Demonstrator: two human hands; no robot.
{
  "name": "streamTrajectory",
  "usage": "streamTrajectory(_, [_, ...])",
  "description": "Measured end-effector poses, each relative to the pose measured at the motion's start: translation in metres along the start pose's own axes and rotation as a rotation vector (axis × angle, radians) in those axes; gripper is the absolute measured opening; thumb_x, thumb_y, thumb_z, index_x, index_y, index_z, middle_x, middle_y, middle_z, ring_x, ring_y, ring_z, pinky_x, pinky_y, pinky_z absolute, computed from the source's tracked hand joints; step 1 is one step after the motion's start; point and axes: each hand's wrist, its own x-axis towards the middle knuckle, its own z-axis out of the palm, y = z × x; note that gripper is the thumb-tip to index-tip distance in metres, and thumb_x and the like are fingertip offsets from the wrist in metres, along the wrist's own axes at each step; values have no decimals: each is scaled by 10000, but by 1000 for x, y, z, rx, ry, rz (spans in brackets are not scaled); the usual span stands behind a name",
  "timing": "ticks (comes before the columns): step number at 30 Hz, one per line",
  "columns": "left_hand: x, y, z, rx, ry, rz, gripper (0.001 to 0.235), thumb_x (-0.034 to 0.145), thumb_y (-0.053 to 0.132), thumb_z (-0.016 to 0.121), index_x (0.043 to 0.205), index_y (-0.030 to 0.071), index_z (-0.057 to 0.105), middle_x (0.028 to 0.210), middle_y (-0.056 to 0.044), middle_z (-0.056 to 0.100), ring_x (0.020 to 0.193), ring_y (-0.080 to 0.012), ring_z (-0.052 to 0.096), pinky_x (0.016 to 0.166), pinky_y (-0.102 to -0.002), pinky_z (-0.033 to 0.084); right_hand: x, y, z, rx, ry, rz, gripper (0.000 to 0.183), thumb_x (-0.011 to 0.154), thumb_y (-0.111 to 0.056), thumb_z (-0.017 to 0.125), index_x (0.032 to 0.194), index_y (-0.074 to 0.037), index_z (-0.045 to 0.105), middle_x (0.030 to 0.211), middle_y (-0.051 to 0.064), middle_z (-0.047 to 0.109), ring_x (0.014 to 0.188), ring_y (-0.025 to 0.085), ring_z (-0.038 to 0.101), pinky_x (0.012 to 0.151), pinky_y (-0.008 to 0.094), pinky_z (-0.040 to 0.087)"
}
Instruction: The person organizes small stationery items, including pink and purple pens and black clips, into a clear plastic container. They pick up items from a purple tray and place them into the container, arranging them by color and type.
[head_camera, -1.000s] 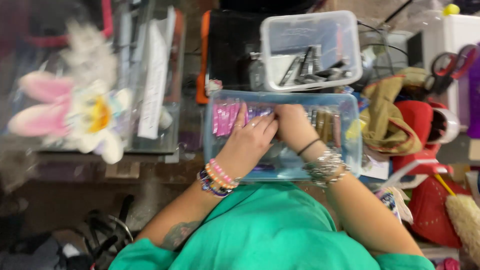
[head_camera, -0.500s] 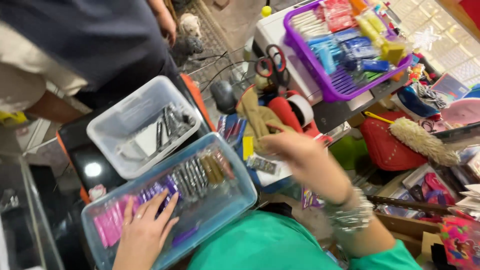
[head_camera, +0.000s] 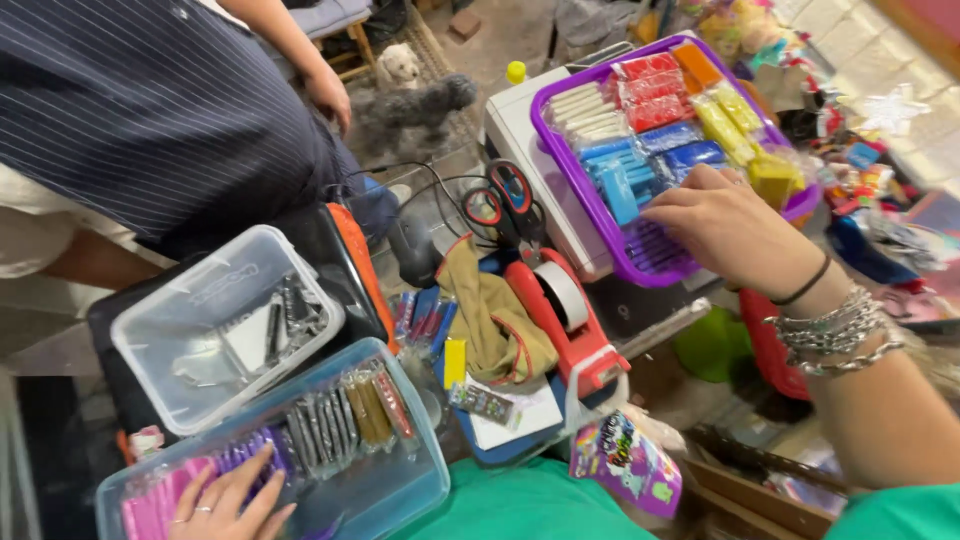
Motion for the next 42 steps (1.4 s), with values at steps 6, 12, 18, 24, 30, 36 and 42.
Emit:
streamTrajectory(6, [11, 6, -30, 25, -178, 34, 513, 834, 550, 581, 1162, 172, 697, 1404, 18, 659, 1204, -176, 672, 1092, -415, 473, 32, 33, 27, -1, -69, -134, 117, 879, -134, 652, 942, -189, 734, 1102, -77, 715, 851, 226, 528, 801, 397, 476])
streamTrajectory(12, [26, 16, -46, -142, -142, -163, 465, 789, 507, 684, 1139, 204, 730, 1367, 74, 684, 1235, -131, 650, 1123, -382, 484, 36, 38, 26, 293, -46, -40, 269, 903, -101, 627, 1151, -115, 731, 943, 39, 732, 920, 240, 557, 834, 413, 486])
streamTrajectory(18, [35, 17, -51, -223, -103, -183, 405, 740, 431, 763, 1043, 164, 742, 1333, 46, 704, 1115, -162, 700, 1015, -383, 546, 46, -1, 10, 495, -79, 407, 388, 861, -439, 743, 1074, -117, 702, 998, 28, 757, 930, 207, 651, 841, 391, 511])
streamTrajectory(24, [47, 19, -57, -289, -63, -263, 293, 739, 376, 783, 919, 145, 768, 1233, 51, 755, 1065, -139, 707, 997, -371, 551, 63, 15, -2, 289, 165, 341, 230, 927, -290, 780, 1067, -114, 733, 936, 59, 740, 859, 209, 597, 855, 381, 447])
streamTrajectory(30, [49, 26, -57, -273, -62, -345, 266, 731, 366, 782, 907, 167, 766, 1237, 99, 754, 1076, -115, 701, 982, -347, 556, 52, 14, -10, 117, 72, -25, 110, 872, -198, 819, 932, -139, 748, 929, -7, 709, 842, 210, 572, 827, 375, 493])
streamTrajectory(36, [34, 17, -45, -259, -168, -330, 367, 728, 465, 776, 980, 198, 786, 1272, 113, 739, 1160, -107, 689, 1015, -355, 560, 47, 19, 8, 87, -264, -85, 428, 777, -189, 790, 1196, -145, 711, 1231, 17, 682, 1096, 264, 685, 923, 453, 557])
streamTrajectory(42, [39, 17, -50, -288, -200, -343, 363, 721, 448, 789, 971, 185, 793, 1255, 95, 748, 1160, -120, 698, 1019, -357, 566, 48, 17, 2, 1, -389, -63, 444, 805, -302, 785, 1208, -169, 654, 1209, -12, 600, 964, 250, 716, 759, 455, 601])
